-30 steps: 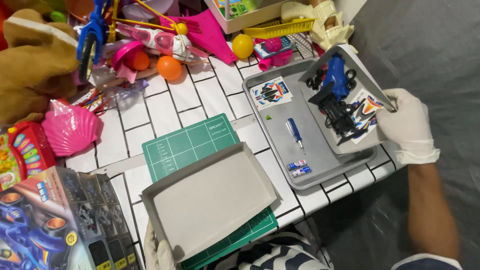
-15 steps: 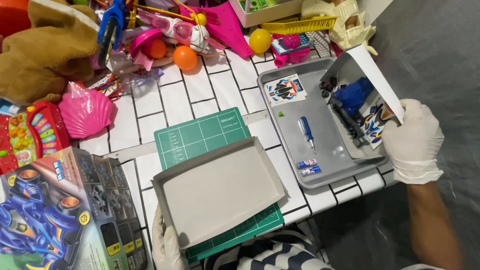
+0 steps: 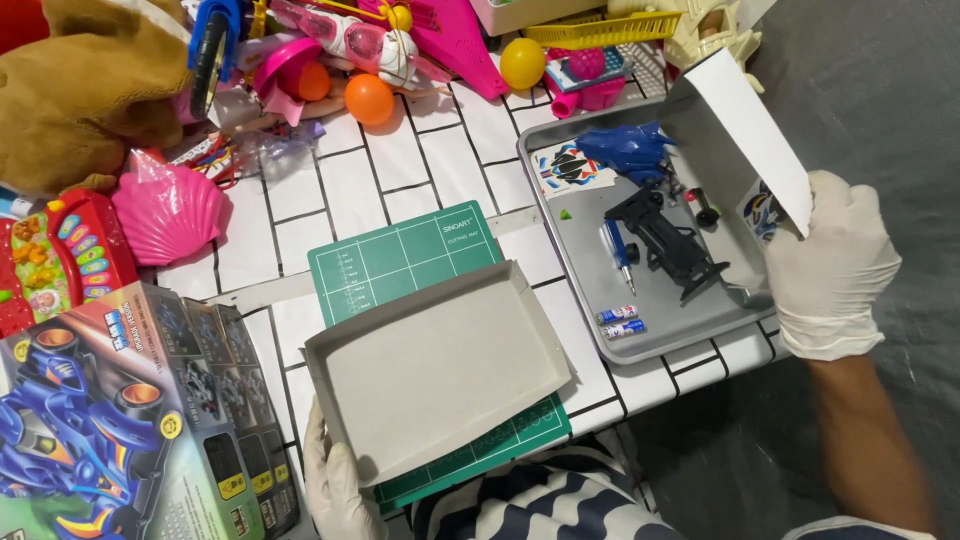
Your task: The person unboxes a toy car kit and removes the chassis, wheels, and batteries. They place the chassis on a cutting mat, insert batteries into the compartment, and then pick up the wheels and a blue plastic part from a tray.
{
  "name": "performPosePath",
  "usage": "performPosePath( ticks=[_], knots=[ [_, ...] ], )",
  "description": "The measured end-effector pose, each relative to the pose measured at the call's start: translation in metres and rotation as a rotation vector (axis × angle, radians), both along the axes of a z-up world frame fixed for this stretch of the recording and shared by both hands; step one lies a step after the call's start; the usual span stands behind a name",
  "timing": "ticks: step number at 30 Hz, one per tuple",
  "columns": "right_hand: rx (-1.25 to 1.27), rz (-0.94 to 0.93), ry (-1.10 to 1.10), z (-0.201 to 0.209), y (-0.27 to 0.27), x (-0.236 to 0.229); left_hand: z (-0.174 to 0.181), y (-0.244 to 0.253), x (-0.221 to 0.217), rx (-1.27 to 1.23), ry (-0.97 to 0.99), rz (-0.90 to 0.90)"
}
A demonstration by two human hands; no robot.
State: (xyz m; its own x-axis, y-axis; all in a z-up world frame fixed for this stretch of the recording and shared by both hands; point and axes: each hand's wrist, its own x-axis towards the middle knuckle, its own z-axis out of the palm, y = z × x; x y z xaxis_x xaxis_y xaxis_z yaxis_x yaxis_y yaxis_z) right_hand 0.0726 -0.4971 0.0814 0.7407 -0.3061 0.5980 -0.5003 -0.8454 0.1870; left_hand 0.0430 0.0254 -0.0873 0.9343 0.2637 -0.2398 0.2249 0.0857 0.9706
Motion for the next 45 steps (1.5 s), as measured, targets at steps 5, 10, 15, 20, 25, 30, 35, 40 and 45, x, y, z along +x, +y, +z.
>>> performPosePath(
  ticks=[5,10,15,20,25,30,35,40,45],
  knots=[
    [-0.057,0.025,-0.028,0.002,0.008,0.001,0.008,-0.004,0.006,-0.311,0.150,0.097],
    [-0.131,0.036,-0.110,0.012,0.021,0.007,0.093,-0.044,-0.003,0.055,0.003,0.162],
    [-0.167,0.132,-0.208,0.010,0.017,0.013,0.093,-0.041,-0.002,0.010,0.078,0.151],
    [-0.226,0.284,-0.347,0.008,0.008,0.023,0.099,-0.043,-0.003,-0.033,0.078,0.162],
    [-0.256,0.481,-0.512,0.011,-0.001,0.041,0.069,-0.029,0.014,-0.004,0.257,0.166],
    [0.326,0.567,-0.563,0.031,0.013,0.049,0.111,-0.050,-0.007,0.017,0.072,0.172],
    [0.691,0.742,-0.736,0.028,-0.010,0.065,0.113,-0.049,-0.008,0.017,0.180,0.150],
    [1.411,0.515,-0.476,0.041,0.026,0.073,0.089,-0.044,-0.014,0.032,-0.146,0.074],
    [1.444,0.610,-0.252,0.008,0.033,0.099,0.086,-0.041,-0.019,0.092,-0.174,0.050]
  ],
)
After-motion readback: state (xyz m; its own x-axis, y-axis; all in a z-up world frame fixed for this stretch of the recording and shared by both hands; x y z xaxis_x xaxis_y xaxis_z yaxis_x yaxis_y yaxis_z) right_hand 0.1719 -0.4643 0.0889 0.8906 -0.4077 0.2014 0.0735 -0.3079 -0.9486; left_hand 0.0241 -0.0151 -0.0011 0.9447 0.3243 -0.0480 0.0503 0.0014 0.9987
